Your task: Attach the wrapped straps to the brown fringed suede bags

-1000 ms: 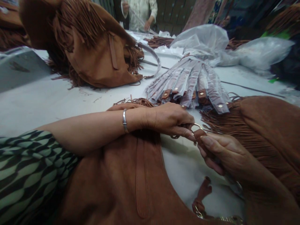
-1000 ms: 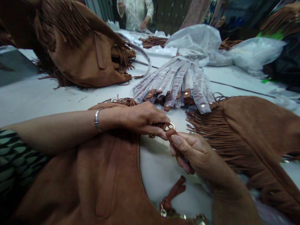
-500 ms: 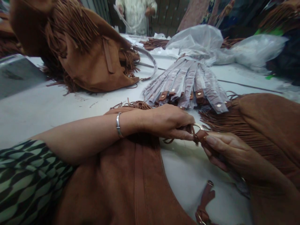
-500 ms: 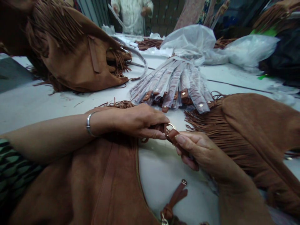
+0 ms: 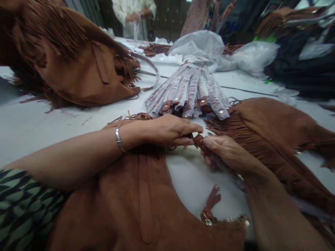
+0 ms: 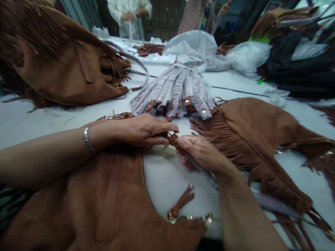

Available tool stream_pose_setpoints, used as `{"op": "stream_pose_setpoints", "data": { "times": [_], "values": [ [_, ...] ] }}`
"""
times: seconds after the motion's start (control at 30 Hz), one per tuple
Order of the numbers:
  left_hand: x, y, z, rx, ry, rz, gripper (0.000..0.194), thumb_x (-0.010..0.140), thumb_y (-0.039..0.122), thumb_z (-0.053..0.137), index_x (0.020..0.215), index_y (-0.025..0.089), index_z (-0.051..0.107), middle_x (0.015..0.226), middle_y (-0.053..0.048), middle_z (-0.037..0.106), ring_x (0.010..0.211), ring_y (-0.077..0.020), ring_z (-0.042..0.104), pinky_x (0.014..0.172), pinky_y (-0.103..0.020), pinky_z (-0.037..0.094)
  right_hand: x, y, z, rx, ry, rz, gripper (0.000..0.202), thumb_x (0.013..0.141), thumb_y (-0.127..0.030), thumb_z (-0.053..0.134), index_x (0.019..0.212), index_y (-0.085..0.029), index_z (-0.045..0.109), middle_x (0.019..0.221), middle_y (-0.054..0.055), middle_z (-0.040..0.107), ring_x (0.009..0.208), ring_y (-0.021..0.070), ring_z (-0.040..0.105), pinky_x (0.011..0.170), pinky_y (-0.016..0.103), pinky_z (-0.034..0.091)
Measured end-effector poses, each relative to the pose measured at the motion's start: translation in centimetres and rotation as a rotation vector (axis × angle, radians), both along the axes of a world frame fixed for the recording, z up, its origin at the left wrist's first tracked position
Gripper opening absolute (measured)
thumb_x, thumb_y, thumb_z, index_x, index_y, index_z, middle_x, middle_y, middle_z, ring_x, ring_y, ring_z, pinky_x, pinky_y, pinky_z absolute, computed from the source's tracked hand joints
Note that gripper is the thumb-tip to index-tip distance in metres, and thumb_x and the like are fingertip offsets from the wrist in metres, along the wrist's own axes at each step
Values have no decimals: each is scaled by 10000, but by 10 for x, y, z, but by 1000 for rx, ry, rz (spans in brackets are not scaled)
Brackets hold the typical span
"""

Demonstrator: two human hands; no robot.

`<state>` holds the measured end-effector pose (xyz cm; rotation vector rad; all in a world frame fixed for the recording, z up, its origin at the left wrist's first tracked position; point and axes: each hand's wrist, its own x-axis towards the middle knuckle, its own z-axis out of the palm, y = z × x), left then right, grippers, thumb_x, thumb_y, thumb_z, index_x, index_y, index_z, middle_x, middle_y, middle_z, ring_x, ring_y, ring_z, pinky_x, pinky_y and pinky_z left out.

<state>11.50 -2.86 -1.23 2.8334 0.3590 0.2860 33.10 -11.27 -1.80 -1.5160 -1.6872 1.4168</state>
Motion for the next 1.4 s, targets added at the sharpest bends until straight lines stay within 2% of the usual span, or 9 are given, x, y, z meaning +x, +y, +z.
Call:
{"op": "stream_pose_setpoints", "data": {
  "times": [0.23, 0.33, 0.53, 0.7, 0.83, 1.1, 1.23, 1.3, 1.4],
  "values": [
    [0, 9, 4, -23, 41, 203, 373, 947, 412, 352, 1185, 162, 492, 987, -77, 625, 871, -200, 606, 764, -266, 425, 58, -40, 41, 373, -296, -477, 359, 871, -514, 508, 863, -189, 663, 819, 65, 689, 707, 180, 640, 653, 290, 508],
    [-2, 12, 4, -69, 7, 222, 385, 942, 441, 350, 1199, 202, 507, 1003, -59, 630, 868, -194, 608, 779, -264, 429, 89, -80, 44, 434, -596, -435, 303, 850, -462, 525, 878, -206, 684, 869, 66, 699, 809, 222, 649, 766, 339, 503],
    [-3, 18, -6, -156, -18, 196, 414, 937, 468, 351, 1227, 229, 525, 1078, -42, 633, 939, -190, 599, 836, -252, 431, 106, -117, 11, 192, -821, -282, 410, 789, -426, 567, 1087, -161, 665, 1125, 145, 647, 1092, 343, 547, 950, 473, 397],
    [-4, 15, -10, -210, -100, 171, 437, 948, 449, 331, 1231, 181, 526, 1095, -47, 628, 988, -178, 582, 904, -243, 412, 85, -95, 29, -26, -541, -136, 365, 842, -462, 542, 1026, -179, 683, 645, -1, 580, 547, 129, 509, 501, 232, 384],
    [-3, 14, -9, -200, -156, 225, 434, 942, 425, 346, 1238, 162, 522, 1068, -57, 646, 967, -178, 595, 900, -256, 429, 56, -78, 61, -233, -238, -100, 332, 800, -430, 652, 958, -139, 636, 592, -22, 575, 468, 69, 457, 450, 171, 340],
    [-9, 19, 8, -14, -327, 647, 421, 904, 306, 364, 1185, 76, 576, 1170, -187, 612, 1087, -280, 556, 960, -434, 408, -1, -56, 66, -144, 389, -473, 210, 898, -366, 484, 810, -177, 509, 478, -17, 559, 362, 96, 434, 359, 174, 336],
    [-11, -10, 35, 195, -619, 608, 338, 883, 332, 437, 1053, 112, 630, 1026, -153, 635, 995, -264, 555, 901, -425, 414, -13, -32, 67, -52, 502, -630, 182, 936, -284, 395, 798, -189, 464, 514, -38, 527, 351, 76, 365, 342, 163, 298],
    [-7, -29, 43, -43, -622, 464, 327, 889, 391, 443, 856, 131, 640, 795, -89, 627, 754, -187, 568, 720, -329, 456, -16, -19, 68, -12, 539, -677, 196, 943, -271, 369, 777, -197, 441, 492, -54, 484, 332, 71, 321, 330, 162, 273],
    [5, -51, 38, -737, -389, 176, 444, 868, 544, 459, 755, 136, 595, 641, -15, 553, 479, -87, 453, 464, -221, 359, -22, -3, 65, 44, 579, -725, 207, 945, -269, 338, 758, -210, 405, 458, -70, 424, 328, 78, 308, 332, 165, 273]
  ]
}}
